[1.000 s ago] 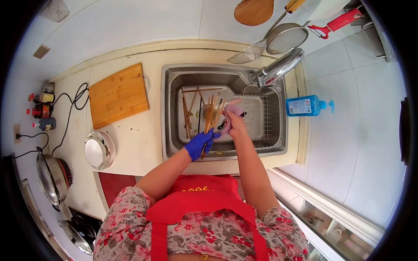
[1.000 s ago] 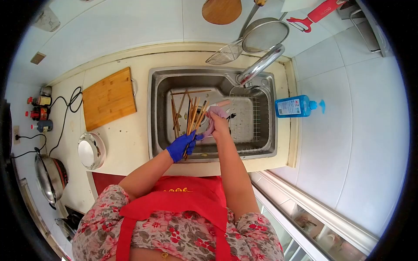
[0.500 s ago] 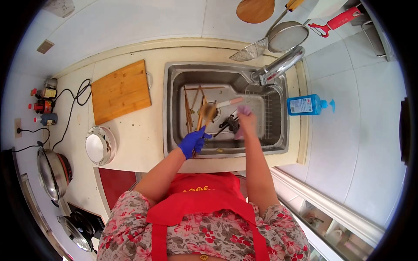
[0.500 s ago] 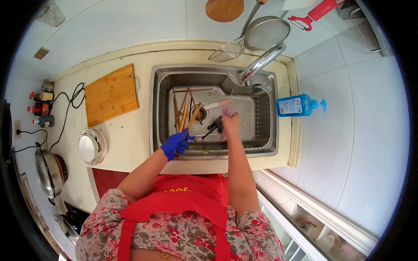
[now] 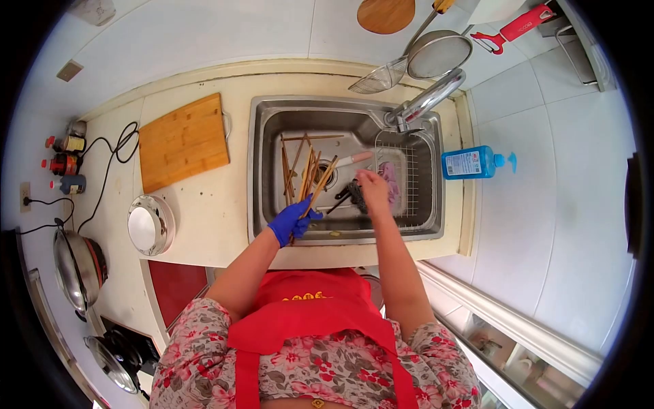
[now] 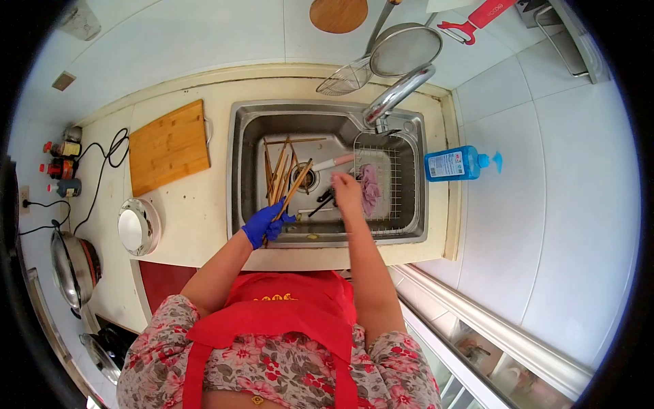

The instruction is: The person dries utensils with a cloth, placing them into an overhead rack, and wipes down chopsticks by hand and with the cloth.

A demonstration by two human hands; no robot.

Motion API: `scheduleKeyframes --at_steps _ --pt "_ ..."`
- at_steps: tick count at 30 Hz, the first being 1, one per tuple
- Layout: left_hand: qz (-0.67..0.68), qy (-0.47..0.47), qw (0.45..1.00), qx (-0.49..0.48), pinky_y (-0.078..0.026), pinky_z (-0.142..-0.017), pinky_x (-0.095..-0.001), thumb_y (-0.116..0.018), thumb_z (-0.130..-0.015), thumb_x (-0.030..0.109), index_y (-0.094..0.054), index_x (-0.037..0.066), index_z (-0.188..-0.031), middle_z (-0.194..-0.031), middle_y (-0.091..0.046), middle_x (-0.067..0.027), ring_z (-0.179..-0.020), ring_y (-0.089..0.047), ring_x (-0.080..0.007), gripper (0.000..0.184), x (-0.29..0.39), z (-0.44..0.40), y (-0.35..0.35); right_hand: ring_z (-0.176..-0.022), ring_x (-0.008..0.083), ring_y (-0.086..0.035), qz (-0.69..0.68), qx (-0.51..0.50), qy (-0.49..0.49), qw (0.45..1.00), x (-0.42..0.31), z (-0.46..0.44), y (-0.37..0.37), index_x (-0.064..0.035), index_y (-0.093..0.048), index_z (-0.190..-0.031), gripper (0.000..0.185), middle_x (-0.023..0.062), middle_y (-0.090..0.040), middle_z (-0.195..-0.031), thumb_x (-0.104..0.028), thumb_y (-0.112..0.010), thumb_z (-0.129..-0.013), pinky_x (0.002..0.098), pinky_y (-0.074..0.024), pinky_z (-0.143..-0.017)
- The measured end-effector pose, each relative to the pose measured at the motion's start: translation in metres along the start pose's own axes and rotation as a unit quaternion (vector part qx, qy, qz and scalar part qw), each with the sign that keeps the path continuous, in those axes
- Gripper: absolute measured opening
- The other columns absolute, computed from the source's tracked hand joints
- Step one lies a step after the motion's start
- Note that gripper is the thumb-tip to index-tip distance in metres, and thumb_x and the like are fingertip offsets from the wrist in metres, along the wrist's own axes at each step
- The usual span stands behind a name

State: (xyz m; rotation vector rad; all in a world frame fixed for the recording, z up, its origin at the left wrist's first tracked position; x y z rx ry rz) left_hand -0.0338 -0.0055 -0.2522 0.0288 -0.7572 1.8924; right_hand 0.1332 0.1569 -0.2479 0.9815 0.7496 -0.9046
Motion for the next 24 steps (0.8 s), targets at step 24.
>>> scheduleKeyframes --at_steps 24 --pt "0.049 -0.187 0.958 0.213 -0.027 -0.037 -0.0235 -0.065 -0.077 0.028 -0.057 0.008 -0.091 -0.049 -0.038 0.0043 -0.038 -0.033 -0.0083 0.025 0.047 0.014 0.097 -0.062 0.0261 -0.053 0.163 -0.006 0.090 0.983 0.015 -0.072 -0.079 -0.0017 -0.055 -0.079 0.018 0.0146 -0.056 -0.069 -0.020 -0.053 -0.082 0.0347 -0.0432 -0.060"
Point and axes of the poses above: each hand's wrist, its own z-axis away from the middle knuckle, its own y-axis out of the back of the hand, x = y × z, the point moved 10 cm from there along -z, towards the middle knuckle
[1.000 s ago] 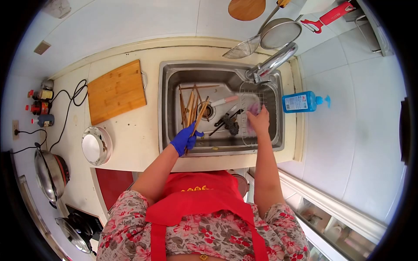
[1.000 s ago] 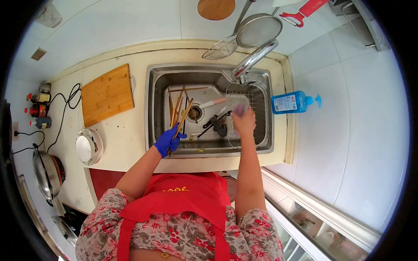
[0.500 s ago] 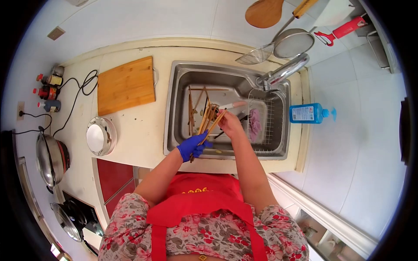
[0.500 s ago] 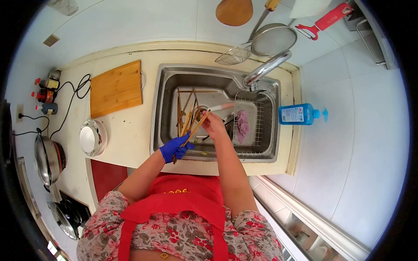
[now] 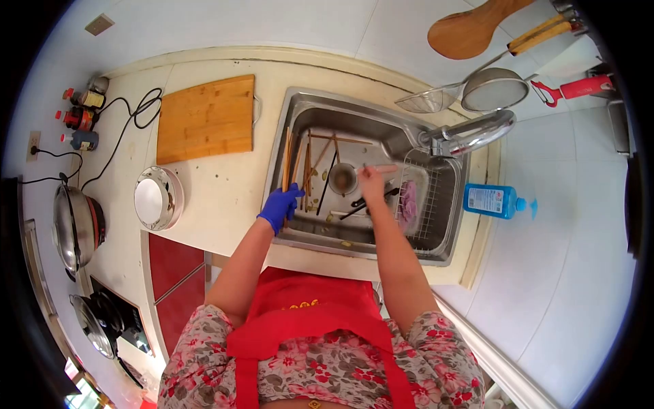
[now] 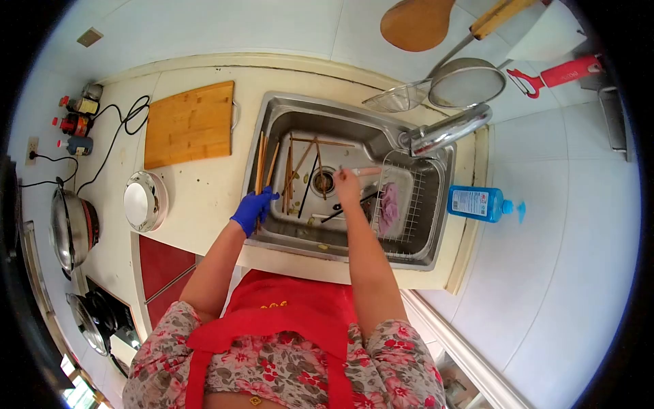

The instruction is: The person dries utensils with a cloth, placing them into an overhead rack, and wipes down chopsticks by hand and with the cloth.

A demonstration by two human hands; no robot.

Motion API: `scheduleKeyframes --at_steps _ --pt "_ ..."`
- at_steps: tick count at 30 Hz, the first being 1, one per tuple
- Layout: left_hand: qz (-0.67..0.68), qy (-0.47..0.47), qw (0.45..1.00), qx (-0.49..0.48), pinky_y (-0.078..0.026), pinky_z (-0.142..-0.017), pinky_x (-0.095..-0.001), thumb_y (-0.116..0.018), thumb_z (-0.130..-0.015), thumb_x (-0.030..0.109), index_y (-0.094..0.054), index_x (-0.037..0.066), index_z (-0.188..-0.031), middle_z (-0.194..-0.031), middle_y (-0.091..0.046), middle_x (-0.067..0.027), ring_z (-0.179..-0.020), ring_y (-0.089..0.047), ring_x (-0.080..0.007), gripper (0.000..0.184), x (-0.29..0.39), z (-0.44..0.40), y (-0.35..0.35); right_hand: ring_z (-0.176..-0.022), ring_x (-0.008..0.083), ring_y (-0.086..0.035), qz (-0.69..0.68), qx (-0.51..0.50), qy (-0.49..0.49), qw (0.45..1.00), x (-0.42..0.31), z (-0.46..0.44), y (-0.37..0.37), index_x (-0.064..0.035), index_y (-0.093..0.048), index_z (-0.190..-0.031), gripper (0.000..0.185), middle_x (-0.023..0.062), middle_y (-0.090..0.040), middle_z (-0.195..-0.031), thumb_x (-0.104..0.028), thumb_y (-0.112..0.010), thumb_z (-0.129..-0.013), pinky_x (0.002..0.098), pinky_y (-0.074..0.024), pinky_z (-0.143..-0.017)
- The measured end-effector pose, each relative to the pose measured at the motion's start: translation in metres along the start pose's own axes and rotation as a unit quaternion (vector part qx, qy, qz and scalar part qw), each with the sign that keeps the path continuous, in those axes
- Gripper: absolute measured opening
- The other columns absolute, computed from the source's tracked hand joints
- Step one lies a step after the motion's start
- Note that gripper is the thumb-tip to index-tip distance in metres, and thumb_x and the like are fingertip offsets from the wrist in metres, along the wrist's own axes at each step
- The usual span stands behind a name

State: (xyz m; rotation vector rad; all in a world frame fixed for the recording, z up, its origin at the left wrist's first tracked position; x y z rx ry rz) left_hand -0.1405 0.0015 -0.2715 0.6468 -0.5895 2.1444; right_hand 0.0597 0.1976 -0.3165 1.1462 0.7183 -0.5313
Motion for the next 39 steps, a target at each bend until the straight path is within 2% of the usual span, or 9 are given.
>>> scheduleKeyframes --at_steps 6,9,11,15,21,24,27,30,39 --pt "-0.009 0.060 0.997 0.041 -0.028 -0.038 -0.0245 -0.067 -0.073 0.022 -0.055 0.009 -0.092 -0.051 -0.040 0.0037 -0.039 -0.034 -0.0087 0.026 -0.020 -0.008 0.008 -0.076 0.0334 -0.059 0.288 -0.200 -0.017 0.936 0.059 0.030 -0.091 -0.0058 -0.064 -0.081 0.025 0.0173 -0.061 -0.078 -0.029 -0.059 -0.074 0.0427 -0.0463 -0.066" --pt "0.009 0.057 0.998 0.039 -0.027 -0.035 -0.0235 -0.067 -0.072 0.020 -0.055 0.011 -0.085 -0.052 -0.043 0.0027 -0.037 -0.036 -0.0084 0.020 -0.021 -0.010 0.010 -0.077 0.0333 -0.058 0.304 -0.260 -0.099 0.911 0.080 0.040 -0.112 -0.0057 -0.064 -0.081 0.023 0.0157 -0.062 -0.079 -0.027 -0.059 -0.073 0.0435 -0.0470 -0.067" --pt "0.001 0.061 0.997 0.045 -0.029 -0.038 -0.0239 -0.066 -0.074 0.021 -0.055 0.008 -0.096 -0.052 -0.041 0.0031 -0.040 -0.036 -0.0089 0.028 -0.021 -0.012 0.013 -0.078 0.0321 -0.059 0.303 -0.275 -0.079 0.909 0.072 0.042 -0.129 -0.0077 -0.065 -0.082 0.021 0.0147 -0.062 -0.080 -0.026 -0.060 -0.072 0.0431 -0.0471 -0.068" --pt "0.013 0.062 0.997 0.038 -0.031 -0.039 -0.0232 -0.064 -0.076 0.020 -0.056 0.007 -0.097 -0.056 -0.047 0.0020 -0.042 -0.040 -0.0090 0.026 -0.029 -0.021 0.023 -0.077 0.0312 -0.059 0.269 -0.220 -0.009 0.938 0.043 0.036 -0.159 -0.0090 -0.066 -0.082 0.022 0.0137 -0.063 -0.079 -0.028 -0.059 -0.072 0.0407 -0.0476 -0.067" --pt "0.039 0.057 0.997 0.037 -0.036 -0.039 -0.0235 -0.060 -0.078 0.020 -0.055 0.011 -0.082 -0.056 -0.051 -0.0005 -0.044 -0.046 -0.0097 0.011 -0.022 -0.019 0.019 -0.079 0.0308 -0.061 0.164 -0.153 -0.083 0.971 0.024 0.015 -0.184 -0.0051 -0.065 -0.080 0.030 0.0156 -0.063 -0.082 -0.034 -0.061 -0.071 0.0397 -0.0476 -0.069" --pt "0.061 0.074 0.995 0.008 -0.038 -0.041 -0.0237 -0.060 -0.079 0.019 -0.055 0.011 -0.081 -0.059 -0.053 -0.0016 -0.047 -0.049 -0.0104 0.009 -0.020 -0.018 0.009 -0.078 0.0323 -0.060 0.168 -0.202 -0.148 0.953 0.021 0.017 -0.193 -0.0026 -0.064 -0.079 0.032 0.0170 -0.063 -0.080 -0.033 -0.061 -0.070 0.0405 -0.0473 -0.069" --pt "0.088 0.096 0.992 0.003 -0.040 -0.043 -0.0241 -0.058 -0.081 0.017 -0.054 0.011 -0.082 -0.062 -0.055 -0.0021 -0.049 -0.051 -0.0110 0.008 -0.026 -0.019 0.005 -0.076 0.0347 -0.059 0.181 -0.166 -0.122 0.962 0.030 0.014 -0.199 -0.0026 -0.064 -0.079 0.029 0.0182 -0.062 -0.078 -0.029 -0.062 -0.069 0.0415 -0.0468 -0.070" --pt "0.136 0.086 0.986 -0.038 -0.043 -0.045 -0.0243 -0.056 -0.082 0.016 -0.054 0.010 -0.087 -0.066 -0.057 -0.0034 -0.052 -0.054 -0.0123 0.008 -0.026 -0.022 -0.005 -0.077 0.0356 -0.059 0.142 -0.066 -0.065 0.986 0.038 0.003 -0.166 -0.0025 -0.064 -0.083 0.026 0.0193 -0.061 -0.079 -0.023 -0.061 -0.067 0.0421 -0.0468 -0.071" --pt "0.111 0.086 0.989 -0.034 -0.047 -0.049 -0.0262 -0.057 -0.082 0.017 -0.054 0.009 -0.096 -0.073 -0.061 -0.0059 -0.058 -0.058 -0.0147 0.016 -0.038 -0.037 -0.012 -0.072 0.0324 -0.059 0.204 -0.063 -0.048 0.976 0.077 -0.019 -0.120 0.0014 -0.054 -0.094 0.026 0.0183 -0.061 -0.084 -0.018 -0.059 -0.078 0.0419 -0.0485 -0.068"
Point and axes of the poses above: each hand's wrist, its own z-axis away from the middle knuckle, its own y-axis out of the back of the hand, x = y × z, the point moved 10 cm from there along -z, towards the middle knuckle
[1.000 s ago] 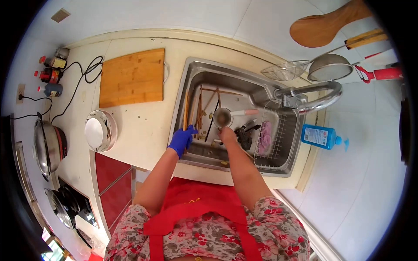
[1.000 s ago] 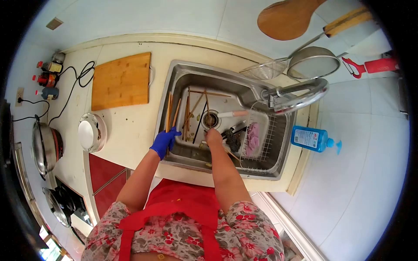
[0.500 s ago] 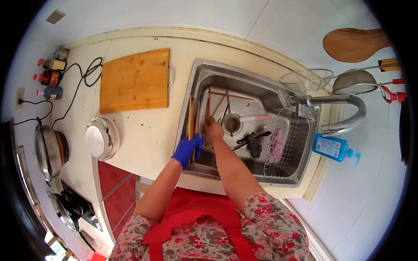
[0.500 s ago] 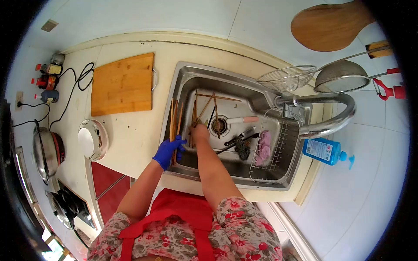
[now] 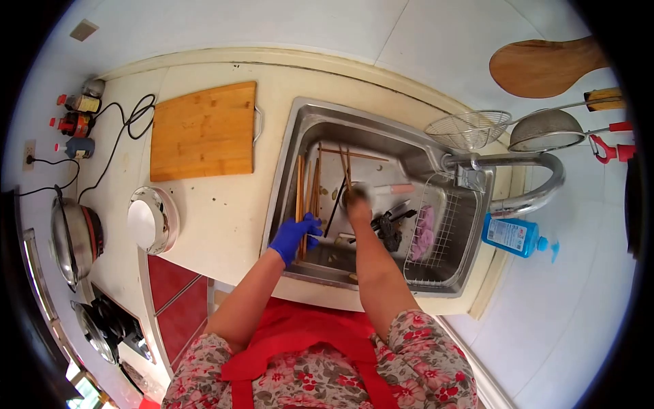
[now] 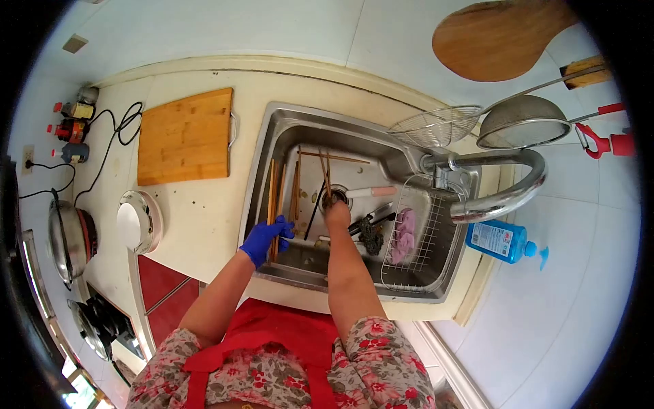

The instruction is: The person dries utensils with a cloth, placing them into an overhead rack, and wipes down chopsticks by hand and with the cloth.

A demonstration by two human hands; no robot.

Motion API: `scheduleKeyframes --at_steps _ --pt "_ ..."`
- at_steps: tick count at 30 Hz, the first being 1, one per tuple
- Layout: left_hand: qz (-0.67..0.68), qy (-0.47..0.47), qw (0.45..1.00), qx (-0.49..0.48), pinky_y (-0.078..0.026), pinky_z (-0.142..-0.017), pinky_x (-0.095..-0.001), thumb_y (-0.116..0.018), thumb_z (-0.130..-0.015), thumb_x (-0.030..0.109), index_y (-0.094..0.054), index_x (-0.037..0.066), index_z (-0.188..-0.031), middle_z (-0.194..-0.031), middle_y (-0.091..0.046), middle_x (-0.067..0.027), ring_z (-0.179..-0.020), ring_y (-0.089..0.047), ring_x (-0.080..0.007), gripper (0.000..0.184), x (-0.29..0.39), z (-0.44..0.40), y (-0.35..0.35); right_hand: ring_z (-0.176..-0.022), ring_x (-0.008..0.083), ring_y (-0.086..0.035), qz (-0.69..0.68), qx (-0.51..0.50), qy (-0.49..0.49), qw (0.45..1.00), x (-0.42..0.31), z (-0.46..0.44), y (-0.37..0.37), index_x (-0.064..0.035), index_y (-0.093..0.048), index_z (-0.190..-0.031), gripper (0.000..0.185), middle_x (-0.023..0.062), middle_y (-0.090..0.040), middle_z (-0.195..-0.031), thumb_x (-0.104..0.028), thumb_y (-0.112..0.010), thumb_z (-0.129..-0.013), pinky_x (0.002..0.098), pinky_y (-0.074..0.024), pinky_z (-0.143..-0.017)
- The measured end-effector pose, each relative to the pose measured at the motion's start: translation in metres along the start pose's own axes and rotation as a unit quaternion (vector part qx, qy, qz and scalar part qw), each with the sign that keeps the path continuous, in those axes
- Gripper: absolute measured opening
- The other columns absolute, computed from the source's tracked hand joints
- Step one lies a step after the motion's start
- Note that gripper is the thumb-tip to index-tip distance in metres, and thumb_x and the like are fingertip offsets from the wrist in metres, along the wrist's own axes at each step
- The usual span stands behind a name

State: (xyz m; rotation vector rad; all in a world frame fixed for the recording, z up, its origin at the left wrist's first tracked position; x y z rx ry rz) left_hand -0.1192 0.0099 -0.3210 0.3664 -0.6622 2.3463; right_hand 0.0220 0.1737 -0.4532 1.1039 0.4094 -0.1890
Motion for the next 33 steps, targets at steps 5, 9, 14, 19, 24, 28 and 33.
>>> scheduleKeyframes --at_steps 5,9,14,19,24,28,33 --pt "-0.023 0.014 0.999 0.019 -0.047 -0.049 -0.0261 -0.058 -0.081 0.017 -0.055 0.008 -0.094 -0.077 -0.061 -0.0070 -0.057 -0.057 -0.0146 0.017 -0.002 0.008 0.000 -0.069 0.0318 -0.058 -0.027 -0.118 0.036 0.992 -0.001 0.002 -0.011 0.0031 -0.049 -0.102 0.031 0.0170 -0.060 -0.081 -0.020 -0.052 -0.082 0.0410 -0.0471 -0.064" --pt "-0.017 0.035 0.999 -0.013 -0.049 -0.055 -0.0268 -0.052 -0.087 0.021 -0.053 0.003 -0.100 -0.084 -0.061 -0.0093 -0.065 -0.058 -0.0168 0.023 -0.004 0.004 -0.012 -0.059 0.0234 -0.055 -0.207 -0.234 0.005 0.950 -0.012 0.025 0.010 0.0028 -0.046 -0.110 0.030 0.0121 -0.058 -0.071 -0.017 -0.042 -0.088 0.0355 -0.0452 -0.057" --pt "0.062 0.035 0.992 -0.104 -0.049 -0.078 -0.0320 -0.051 -0.088 0.025 -0.051 0.001 -0.107 -0.103 -0.058 -0.0140 -0.090 -0.059 -0.0222 0.030 -0.005 -0.001 -0.035 -0.059 0.0176 -0.055 -0.212 -0.191 0.008 0.958 -0.039 0.057 0.087 -0.0006 -0.039 -0.122 0.035 0.0108 -0.057 -0.069 -0.012 -0.039 -0.088 0.0310 -0.0443 -0.055" --pt "0.078 0.028 0.987 -0.135 -0.050 -0.074 -0.0315 -0.052 -0.087 0.030 -0.050 0.002 -0.110 -0.102 -0.060 -0.0138 -0.093 -0.059 -0.0255 0.036 0.003 0.000 -0.056 -0.074 0.0324 -0.058 -0.204 -0.127 0.078 0.968 -0.046 0.076 0.114 -0.0098 -0.028 -0.134 0.047 0.0181 -0.059 -0.087 -0.009 -0.038 -0.088 0.0410 -0.0442 -0.067" --pt "0.060 0.009 0.990 -0.127 -0.047 -0.081 -0.0319 -0.051 -0.088 0.026 -0.051 0.002 -0.113 -0.106 -0.059 -0.0126 -0.095 -0.058 -0.0220 0.035 0.012 0.007 -0.071 -0.083 0.0375 -0.056 -0.098 -0.220 0.197 0.950 -0.074 0.099 0.110 -0.0213 -0.019 -0.137 0.058 0.0218 -0.058 -0.093 -0.008 -0.043 -0.085 0.0433 -0.0429 -0.073" --pt "0.069 -0.022 0.992 -0.099 -0.050 -0.069 -0.0296 -0.055 -0.086 0.027 -0.055 0.007 -0.098 -0.094 -0.062 -0.0094 -0.083 -0.061 -0.0199 0.023 0.013 0.005 -0.070 -0.082 0.0380 -0.056 -0.155 -0.174 0.226 0.946 -0.088 0.111 0.135 -0.0179 -0.021 -0.136 0.057 0.0217 -0.059 -0.092 -0.008 -0.044 -0.084 0.0437 -0.0428 -0.072" --pt "0.004 -0.060 0.998 -0.003 -0.043 -0.050 -0.0252 -0.064 -0.079 0.025 -0.055 0.009 -0.087 -0.072 -0.061 -0.0041 -0.059 -0.057 -0.0134 0.020 0.015 0.008 -0.061 -0.067 0.0203 -0.055 -0.245 -0.214 0.179 0.928 -0.091 0.124 0.135 -0.0069 -0.029 -0.132 0.049 0.0099 -0.055 -0.072 -0.006 -0.043 -0.085 0.0318 -0.0444 -0.067"
Point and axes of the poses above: each hand's wrist, its own z-axis away from the middle knuckle, its own y-axis out of the back of the hand, x = y × z, the point moved 10 cm from there along -z, towards the middle knuckle
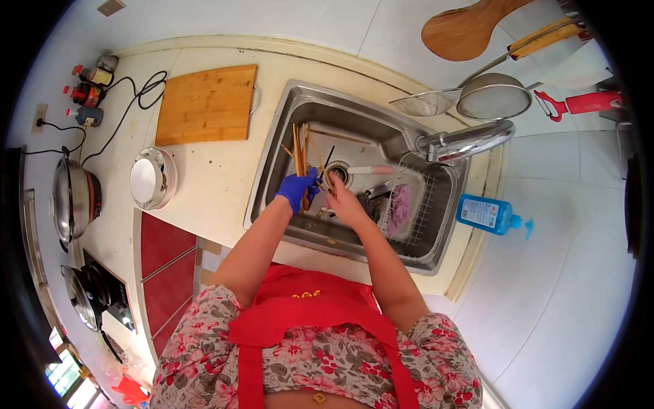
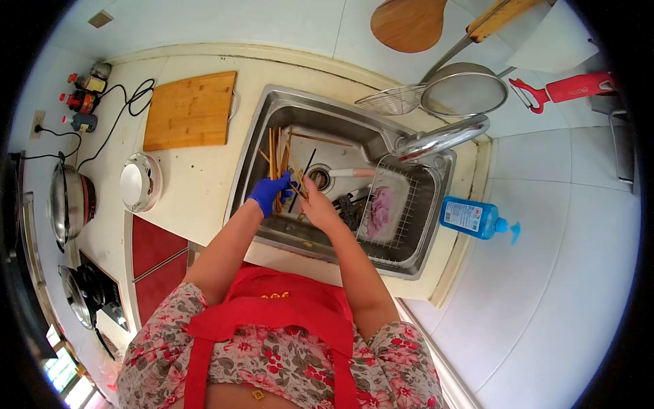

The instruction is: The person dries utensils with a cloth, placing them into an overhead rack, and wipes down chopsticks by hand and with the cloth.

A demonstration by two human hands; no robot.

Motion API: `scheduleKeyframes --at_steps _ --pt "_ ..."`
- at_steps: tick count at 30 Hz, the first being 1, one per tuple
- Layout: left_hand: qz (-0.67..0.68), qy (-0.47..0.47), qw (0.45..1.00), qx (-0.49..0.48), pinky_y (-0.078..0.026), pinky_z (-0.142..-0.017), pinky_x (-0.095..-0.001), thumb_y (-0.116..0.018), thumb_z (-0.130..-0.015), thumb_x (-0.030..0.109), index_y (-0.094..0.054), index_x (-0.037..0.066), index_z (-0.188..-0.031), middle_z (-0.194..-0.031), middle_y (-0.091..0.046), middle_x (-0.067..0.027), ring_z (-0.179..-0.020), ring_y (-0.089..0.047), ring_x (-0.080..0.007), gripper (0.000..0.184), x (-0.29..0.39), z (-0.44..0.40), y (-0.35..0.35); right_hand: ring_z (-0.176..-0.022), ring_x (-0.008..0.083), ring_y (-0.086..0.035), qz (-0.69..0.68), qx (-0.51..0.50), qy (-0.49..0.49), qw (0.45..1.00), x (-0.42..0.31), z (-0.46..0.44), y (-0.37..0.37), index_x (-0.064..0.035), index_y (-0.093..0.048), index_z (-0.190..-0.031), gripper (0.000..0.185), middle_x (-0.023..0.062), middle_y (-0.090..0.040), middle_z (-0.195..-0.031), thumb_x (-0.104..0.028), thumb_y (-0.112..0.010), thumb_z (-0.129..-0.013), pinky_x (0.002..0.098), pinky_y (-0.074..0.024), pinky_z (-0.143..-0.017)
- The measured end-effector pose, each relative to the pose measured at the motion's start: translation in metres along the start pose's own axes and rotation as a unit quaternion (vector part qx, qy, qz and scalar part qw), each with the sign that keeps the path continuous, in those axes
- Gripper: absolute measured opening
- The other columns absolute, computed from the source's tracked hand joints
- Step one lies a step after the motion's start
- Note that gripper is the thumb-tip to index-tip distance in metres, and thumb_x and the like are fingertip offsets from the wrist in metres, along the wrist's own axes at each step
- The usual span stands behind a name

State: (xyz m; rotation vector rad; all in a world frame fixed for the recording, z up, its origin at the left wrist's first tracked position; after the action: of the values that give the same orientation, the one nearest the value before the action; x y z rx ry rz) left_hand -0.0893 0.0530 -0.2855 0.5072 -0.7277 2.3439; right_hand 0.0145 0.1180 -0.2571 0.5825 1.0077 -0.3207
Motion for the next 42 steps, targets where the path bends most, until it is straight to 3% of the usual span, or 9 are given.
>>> scheduleKeyframes --at_steps 10,13,17,19,25,28,33,40,42 --pt "-0.110 -0.053 0.988 0.092 -0.033 -0.042 -0.0248 -0.070 -0.073 0.026 -0.057 0.006 -0.067 -0.057 -0.053 -0.0022 -0.044 -0.044 -0.0095 0.024 -0.001 -0.020 0.013 -0.069 0.0177 -0.054 -0.030 -0.043 -0.016 0.998 -0.011 0.010 0.009 -0.0026 -0.051 -0.113 0.029 0.0093 -0.057 -0.076 -0.016 -0.042 -0.089 0.0297 -0.0449 -0.067" --pt "-0.066 -0.057 0.992 0.088 -0.034 -0.042 -0.0244 -0.069 -0.073 0.023 -0.057 0.004 -0.066 -0.056 -0.053 -0.0027 -0.045 -0.045 -0.0096 0.023 0.000 -0.019 0.010 -0.071 0.0274 -0.056 0.142 0.146 0.129 0.970 -0.043 0.021 0.079 -0.0048 -0.057 -0.105 0.036 0.0121 -0.059 -0.074 -0.029 -0.034 -0.091 0.0334 -0.0435 -0.066" --pt "-0.026 -0.057 0.996 0.056 -0.035 -0.043 -0.0235 -0.070 -0.073 0.020 -0.059 0.003 -0.067 -0.058 -0.054 -0.0035 -0.047 -0.046 -0.0095 0.021 -0.001 -0.012 -0.001 -0.082 0.0308 -0.056 0.064 0.164 -0.001 0.984 -0.029 0.033 0.101 -0.0051 -0.057 -0.091 0.018 0.0145 -0.058 -0.083 -0.017 -0.045 -0.087 0.0349 -0.0438 -0.069" --pt "-0.027 -0.052 0.997 0.045 -0.036 -0.044 -0.0233 -0.071 -0.072 0.021 -0.059 0.002 -0.069 -0.058 -0.054 -0.0037 -0.047 -0.046 -0.0096 0.022 -0.009 -0.015 0.002 -0.082 0.0302 -0.056 0.074 0.135 0.193 0.969 -0.052 0.039 0.075 -0.0048 -0.056 -0.093 0.012 0.0145 -0.057 -0.086 -0.008 -0.049 -0.083 0.0349 -0.0440 -0.070" --pt "-0.073 0.000 0.993 0.091 -0.034 -0.043 -0.0243 -0.073 -0.070 0.028 -0.060 0.003 -0.068 -0.057 -0.053 -0.0033 -0.046 -0.045 -0.0104 0.029 -0.038 -0.006 0.014 -0.094 0.0257 -0.054 0.073 -0.041 0.208 0.975 -0.055 0.061 -0.001 -0.0024 -0.048 -0.111 0.047 0.0146 -0.051 -0.103 0.007 -0.045 -0.065 0.0326 -0.0432 -0.080" --pt "-0.119 -0.005 0.990 0.076 -0.032 -0.042 -0.0247 -0.073 -0.071 0.029 -0.058 0.006 -0.066 -0.056 -0.052 -0.0019 -0.045 -0.044 -0.0102 0.028 -0.040 -0.005 0.020 -0.099 0.0247 -0.053 0.085 -0.098 0.157 0.979 -0.044 0.068 -0.021 -0.0019 -0.045 -0.114 0.049 0.0133 -0.051 -0.104 0.007 -0.047 -0.066 0.0355 -0.0427 -0.083" --pt "-0.125 -0.033 0.991 0.043 -0.032 -0.041 -0.0257 -0.070 -0.074 0.029 -0.056 0.008 -0.065 -0.054 -0.049 -0.0003 -0.045 -0.043 -0.0095 0.027 -0.041 -0.001 0.012 -0.085 0.0181 -0.056 -0.398 -0.065 -0.093 0.910 0.018 0.052 -0.039 -0.0028 -0.043 -0.108 0.032 0.0092 -0.051 -0.101 0.002 -0.047 -0.077 0.0335 -0.0473 -0.075" --pt "-0.140 -0.016 0.985 0.104 -0.035 -0.042 -0.0243 -0.069 -0.075 0.028 -0.056 0.004 -0.070 -0.059 -0.055 -0.0028 -0.046 -0.047 -0.0105 0.027 -0.039 0.007 0.020 -0.059 0.0131 -0.048 -0.294 -0.099 -0.256 0.916 0.075 0.043 -0.068 -0.0030 -0.046 -0.105 0.023 0.0064 -0.052 -0.079 -0.010 -0.048 -0.083 0.0281 -0.0394 -0.046" --pt "-0.095 -0.028 0.987 0.124 -0.037 -0.043 -0.0238 -0.068 -0.076 0.027 -0.056 0.003 -0.072 -0.061 -0.056 -0.0039 -0.047 -0.048 -0.0109 0.027 -0.027 0.007 0.036 -0.044 0.0068 -0.036 -0.226 0.093 -0.242 0.939 0.122 0.035 -0.015 -0.0072 -0.048 -0.100 0.015 0.0001 -0.043 -0.062 -0.012 -0.044 -0.086 0.0228 -0.0242 -0.036"
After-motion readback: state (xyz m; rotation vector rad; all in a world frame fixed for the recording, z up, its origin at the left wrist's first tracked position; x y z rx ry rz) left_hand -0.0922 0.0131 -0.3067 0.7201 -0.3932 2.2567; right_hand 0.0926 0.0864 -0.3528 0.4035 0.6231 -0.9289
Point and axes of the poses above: each hand's wrist, its own z-axis away from the middle knuckle, its own y-axis out of the back of the hand, x = y × z, the point moved 10 cm from there along -z, towards the middle knuckle
